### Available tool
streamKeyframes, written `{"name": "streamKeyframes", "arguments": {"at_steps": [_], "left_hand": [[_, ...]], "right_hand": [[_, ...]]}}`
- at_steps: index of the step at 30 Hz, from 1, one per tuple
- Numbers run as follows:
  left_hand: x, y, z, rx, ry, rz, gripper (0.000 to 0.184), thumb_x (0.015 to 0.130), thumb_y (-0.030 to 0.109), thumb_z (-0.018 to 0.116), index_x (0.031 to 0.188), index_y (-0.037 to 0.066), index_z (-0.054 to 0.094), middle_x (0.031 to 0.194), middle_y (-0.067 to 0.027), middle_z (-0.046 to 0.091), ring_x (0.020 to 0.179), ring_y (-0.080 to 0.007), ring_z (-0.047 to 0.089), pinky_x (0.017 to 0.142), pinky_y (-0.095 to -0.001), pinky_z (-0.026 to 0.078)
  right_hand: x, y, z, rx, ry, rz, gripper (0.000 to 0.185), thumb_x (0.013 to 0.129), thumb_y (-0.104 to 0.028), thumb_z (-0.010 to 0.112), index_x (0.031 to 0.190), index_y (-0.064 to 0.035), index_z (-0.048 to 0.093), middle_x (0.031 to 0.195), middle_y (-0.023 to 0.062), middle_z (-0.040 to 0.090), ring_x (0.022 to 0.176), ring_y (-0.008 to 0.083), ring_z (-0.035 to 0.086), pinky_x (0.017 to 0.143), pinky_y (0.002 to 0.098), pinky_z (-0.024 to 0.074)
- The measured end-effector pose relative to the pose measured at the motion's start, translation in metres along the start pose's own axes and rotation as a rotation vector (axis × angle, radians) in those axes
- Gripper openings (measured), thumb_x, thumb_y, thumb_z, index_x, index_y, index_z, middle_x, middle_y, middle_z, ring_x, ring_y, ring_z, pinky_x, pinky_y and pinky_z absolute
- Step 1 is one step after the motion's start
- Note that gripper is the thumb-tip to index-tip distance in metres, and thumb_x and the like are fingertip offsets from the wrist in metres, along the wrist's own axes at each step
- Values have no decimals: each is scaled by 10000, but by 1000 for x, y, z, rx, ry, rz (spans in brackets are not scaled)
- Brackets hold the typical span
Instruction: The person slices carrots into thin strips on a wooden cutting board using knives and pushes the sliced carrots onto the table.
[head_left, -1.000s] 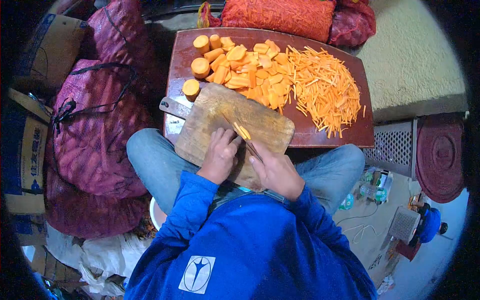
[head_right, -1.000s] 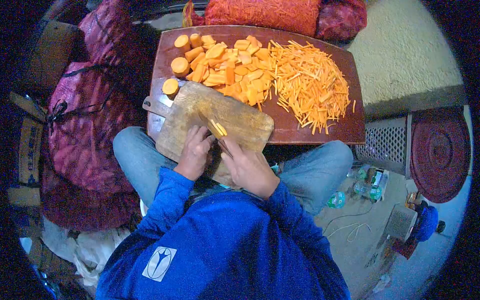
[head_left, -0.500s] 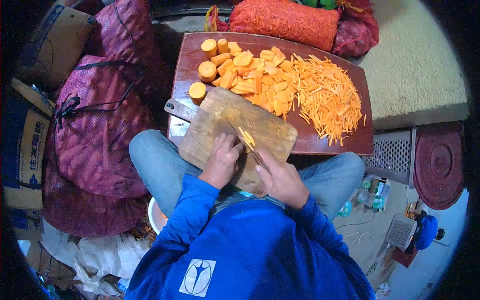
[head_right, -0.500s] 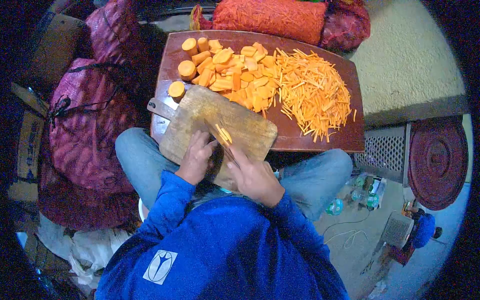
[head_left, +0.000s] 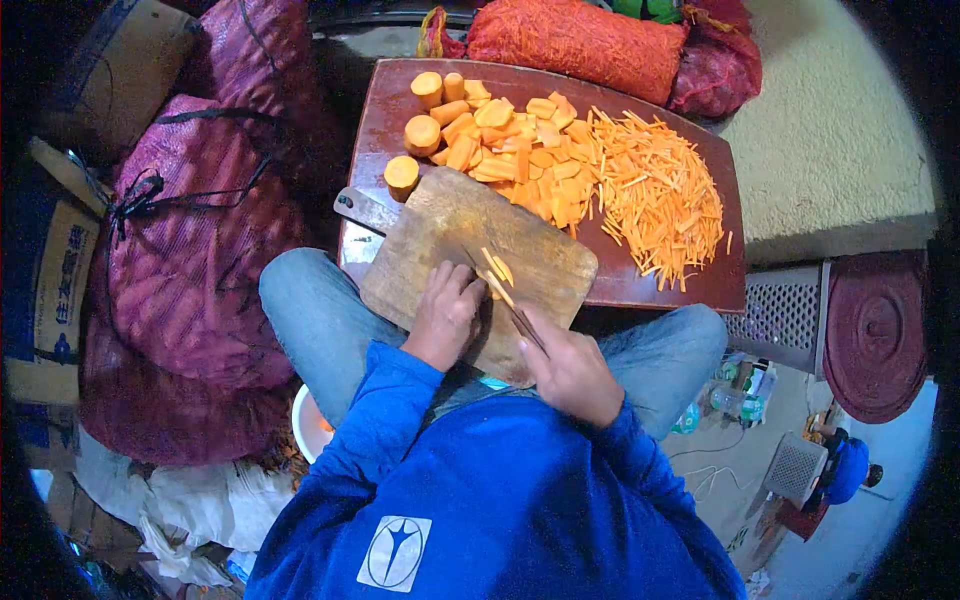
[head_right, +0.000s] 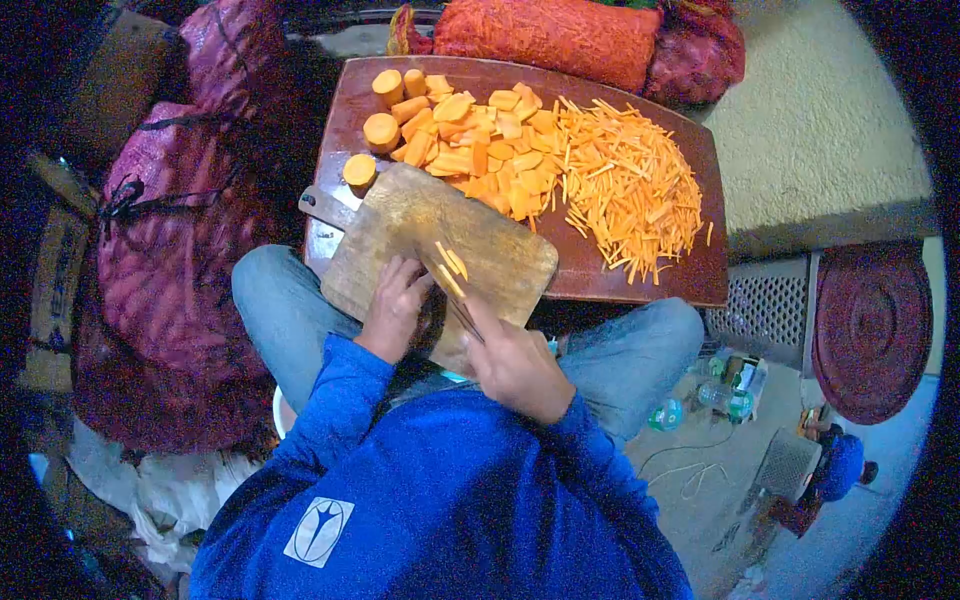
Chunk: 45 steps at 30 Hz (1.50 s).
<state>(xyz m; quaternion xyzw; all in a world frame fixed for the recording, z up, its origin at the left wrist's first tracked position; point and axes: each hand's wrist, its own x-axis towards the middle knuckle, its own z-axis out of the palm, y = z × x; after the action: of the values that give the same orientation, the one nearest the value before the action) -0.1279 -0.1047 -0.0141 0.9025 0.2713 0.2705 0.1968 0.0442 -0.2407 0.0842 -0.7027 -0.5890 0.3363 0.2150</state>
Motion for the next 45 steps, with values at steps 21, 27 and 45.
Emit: {"name": "streamKeyframes", "arguments": {"at_steps": [21, 27, 45], "left_hand": [[2, -2, 0, -91, 30, -15, 438, 586, 9, 775, 1017, -25, 702, 1058, -193, 594, 1012, -406, 557, 879, -496, 476], [1, 1, -3, -108, 15, -53, 393, 592, 2, 768, 976, -26, 691, 1031, -192, 597, 1011, -413, 559, 875, -499, 477], [8, 1, 12, -94, 138, -31, 174, 784, 37, 741, 953, 19, 710, 934, -132, 580, 941, -349, 571, 807, -464, 456]], "right_hand": [[18, 8, 15, 52, 73, -65, 434, 1025, -157, 603, 1430, -23, 524, 1018, 313, 702, 944, 519, 691, 789, 564, 552], [6, 11, 19, 40, 19, -60, 522, 1014, -222, 626, 1466, -43, 437, 918, 339, 703, 827, 554, 682, 727, 642, 542], [-7, 51, -14, 800, 143, 168, 422, 1079, -219, 571, 1437, 5, 577, 719, -24, 586, 511, 26, 462, 457, 210, 352]]}}
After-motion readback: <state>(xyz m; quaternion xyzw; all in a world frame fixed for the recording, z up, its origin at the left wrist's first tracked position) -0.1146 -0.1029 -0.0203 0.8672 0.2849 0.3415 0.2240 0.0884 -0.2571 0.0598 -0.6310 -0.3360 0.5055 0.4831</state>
